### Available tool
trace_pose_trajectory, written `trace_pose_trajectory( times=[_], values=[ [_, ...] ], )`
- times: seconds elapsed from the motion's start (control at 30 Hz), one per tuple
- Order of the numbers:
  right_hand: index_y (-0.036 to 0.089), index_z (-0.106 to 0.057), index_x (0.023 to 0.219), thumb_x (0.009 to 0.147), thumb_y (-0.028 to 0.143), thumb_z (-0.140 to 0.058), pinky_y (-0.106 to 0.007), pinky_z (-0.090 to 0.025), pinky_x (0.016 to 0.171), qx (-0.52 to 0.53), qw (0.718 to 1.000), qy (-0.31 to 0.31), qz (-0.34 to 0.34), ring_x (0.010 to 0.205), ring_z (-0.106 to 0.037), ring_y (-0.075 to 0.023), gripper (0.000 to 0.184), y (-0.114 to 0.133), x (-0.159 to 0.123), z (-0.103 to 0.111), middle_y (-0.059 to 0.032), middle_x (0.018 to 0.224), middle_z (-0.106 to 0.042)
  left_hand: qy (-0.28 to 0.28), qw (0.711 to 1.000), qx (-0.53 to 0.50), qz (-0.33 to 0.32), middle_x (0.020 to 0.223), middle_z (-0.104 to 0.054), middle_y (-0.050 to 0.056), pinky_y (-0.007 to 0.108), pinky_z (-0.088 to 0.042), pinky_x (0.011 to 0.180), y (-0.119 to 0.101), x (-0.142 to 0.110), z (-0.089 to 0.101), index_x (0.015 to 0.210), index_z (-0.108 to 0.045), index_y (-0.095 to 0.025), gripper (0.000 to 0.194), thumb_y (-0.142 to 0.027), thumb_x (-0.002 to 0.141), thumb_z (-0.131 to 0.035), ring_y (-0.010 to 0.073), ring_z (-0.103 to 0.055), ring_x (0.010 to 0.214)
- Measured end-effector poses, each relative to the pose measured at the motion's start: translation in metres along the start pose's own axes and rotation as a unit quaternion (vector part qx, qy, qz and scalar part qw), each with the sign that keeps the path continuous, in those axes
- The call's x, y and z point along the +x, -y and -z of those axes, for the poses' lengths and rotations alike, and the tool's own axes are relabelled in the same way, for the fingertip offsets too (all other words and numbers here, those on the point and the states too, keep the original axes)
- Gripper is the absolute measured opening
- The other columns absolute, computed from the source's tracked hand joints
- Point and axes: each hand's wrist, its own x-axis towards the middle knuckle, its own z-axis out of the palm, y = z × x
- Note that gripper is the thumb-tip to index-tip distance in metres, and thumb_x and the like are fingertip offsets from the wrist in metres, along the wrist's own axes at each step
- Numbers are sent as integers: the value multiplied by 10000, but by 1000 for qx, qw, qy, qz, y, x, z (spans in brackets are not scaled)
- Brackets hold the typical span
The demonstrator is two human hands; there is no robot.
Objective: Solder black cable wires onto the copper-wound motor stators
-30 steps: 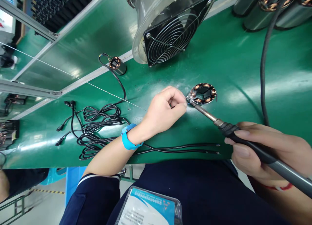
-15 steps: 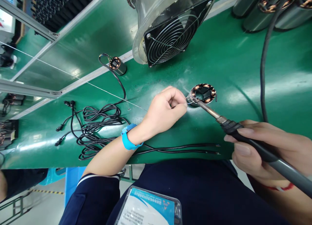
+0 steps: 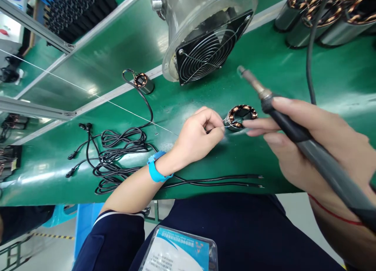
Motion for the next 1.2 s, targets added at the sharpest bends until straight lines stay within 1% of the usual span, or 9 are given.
trace_pose_trajectory(
  times=[0.13, 0.3, 0.37, 0.47, 0.6, 0.77, 0.93, 1.03, 1.2],
  values=[
    [312, -492, 1377, 947, 246, -555, -304, -558, 797, -47, 993, 83, 70, 966, -700, -178, 439, -2, 20, -2, 19, 1048, -728, -2, 1000, 8, 4, 765, -556, -4, 245, -421, 700, -1, 1, -1, 668, -539, -164, 150, -23, 714, -566, 103, -524, 760],
    [319, -485, 1356, 926, 219, -563, -367, -544, 838, -32, 994, 90, 52, 1009, -685, -219, 448, -7, 20, -10, 8, 1023, -720, -2, 1000, 9, -12, 777, -540, -7, 234, -424, 678, 0, -1, 0, 706, -534, -168, 127, -51, 739, -570, 87, -518, 734],
    [318, -486, 1350, 915, 198, -575, -363, -540, 860, -30, 996, 68, 45, 1011, -683, -213, 460, -10, 18, -13, 13, 998, -724, 15, 999, -11, 31, 767, -539, -28, 213, -403, 591, -1, -1, 4, 814, -533, -180, 113, -89, 772, -585, 55, -487, 620],
    [278, -459, 1370, 884, 203, -607, -383, -532, 864, -36, 995, 65, 58, 1045, -667, -231, 514, -18, 19, -18, -17, 1081, -716, 79, 981, -73, 161, 727, -551, -51, 187, -361, 466, -7, 2, 11, 927, -489, -189, 176, -139, 805, -607, 35, -486, 500],
    [255, -440, 1376, 867, 196, -598, -426, -507, 883, -51, 986, 117, 111, 1074, -649, -255, 537, -30, 22, -24, -56, 1154, -692, 144, 943, -143, 263, 559, -510, -51, 168, -298, 417, -14, 9, 20, 737, -515, -150, 134, -175, 849, -584, 30, -435, 443],
    [278, -434, 1369, 863, 205, -620, -408, -508, 802, -37, 986, 112, 116, 928, -660, -236, 544, -30, 20, -25, -31, 1017, -719, 73, 934, -214, 278, 588, -569, -26, 170, -219, 424, -10, 14, 24, 636, -549, -129, 206, -206, 795, -656, 7, -365, 455],
    [298, -416, 1384, 871, 197, -599, -423, -509, 810, -25, 989, 101, 109, 936, -656, -241, 554, -26, 17, -21, -26, 1029, -718, 90, 938, -208, 261, 574, -554, -40, 196, -326, 517, -7, 11, 19, 655, -619, -127, 314, -326, 590, -853, 40, -436, 533],
    [296, -417, 1385, 873, 193, -591, -397, -506, 767, -24, 988, 97, 121, 917, -657, -230, 551, -27, 17, -21, -26, 1023, -712, 95, 943, -183, 261, 588, -558, -38, 211, -338, 539, -11, 9, 16, 688, -638, -131, 281, -327, 634, -832, 53, -446, 552],
    [260, -429, 1373, 871, 186, -579, -376, -498, 743, -17, 987, 92, 134, 906, -652, -218, 529, -27, 16, -22, -41, 1038, -707, 117, 936, -165, 290, 549, -490, -65, 195, -277, 486, -18, 10, 23, 650, -584, -136, 155, -169, 752, -696, 25, -374, 488]
  ],
)
